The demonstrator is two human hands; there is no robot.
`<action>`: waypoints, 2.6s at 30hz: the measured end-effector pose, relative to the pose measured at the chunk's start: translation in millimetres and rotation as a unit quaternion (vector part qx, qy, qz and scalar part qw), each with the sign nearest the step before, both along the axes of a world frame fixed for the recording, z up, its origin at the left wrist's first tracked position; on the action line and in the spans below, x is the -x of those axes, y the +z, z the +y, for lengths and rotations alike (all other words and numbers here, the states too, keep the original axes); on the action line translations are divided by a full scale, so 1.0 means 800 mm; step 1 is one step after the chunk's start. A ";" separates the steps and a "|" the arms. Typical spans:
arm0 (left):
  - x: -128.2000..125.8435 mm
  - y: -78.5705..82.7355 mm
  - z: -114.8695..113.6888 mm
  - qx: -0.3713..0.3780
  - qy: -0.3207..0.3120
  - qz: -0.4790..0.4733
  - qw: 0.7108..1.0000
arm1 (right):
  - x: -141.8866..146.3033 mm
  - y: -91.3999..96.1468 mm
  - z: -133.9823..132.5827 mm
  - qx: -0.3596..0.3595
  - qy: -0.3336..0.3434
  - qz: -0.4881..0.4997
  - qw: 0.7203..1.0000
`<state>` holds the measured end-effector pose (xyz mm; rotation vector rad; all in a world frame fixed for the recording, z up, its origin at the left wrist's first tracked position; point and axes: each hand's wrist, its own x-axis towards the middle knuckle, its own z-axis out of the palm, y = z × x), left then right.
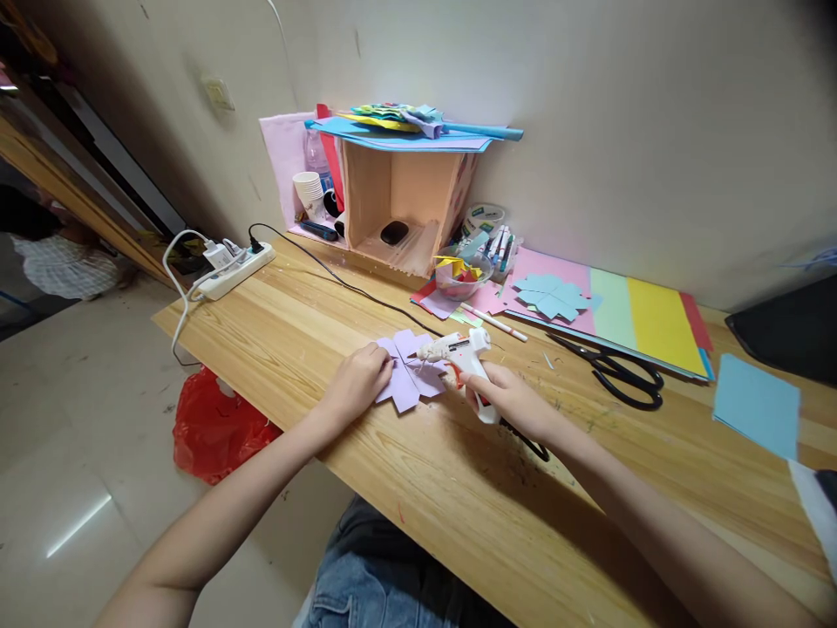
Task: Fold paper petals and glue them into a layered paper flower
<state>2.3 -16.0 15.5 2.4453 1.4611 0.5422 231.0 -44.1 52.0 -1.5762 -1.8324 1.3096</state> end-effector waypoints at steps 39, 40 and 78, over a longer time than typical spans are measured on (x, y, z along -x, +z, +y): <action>0.016 -0.012 0.002 0.019 -0.046 -0.081 0.995 | 0.008 0.008 0.020 0.067 0.027 0.055 0.996; 0.017 -0.013 0.002 0.016 -0.051 -0.073 0.996 | 0.005 0.005 0.020 0.069 0.021 0.069 0.995; -0.037 -0.001 0.021 -0.009 -0.123 0.030 0.992 | -0.062 0.008 0.009 0.015 -0.037 0.026 0.999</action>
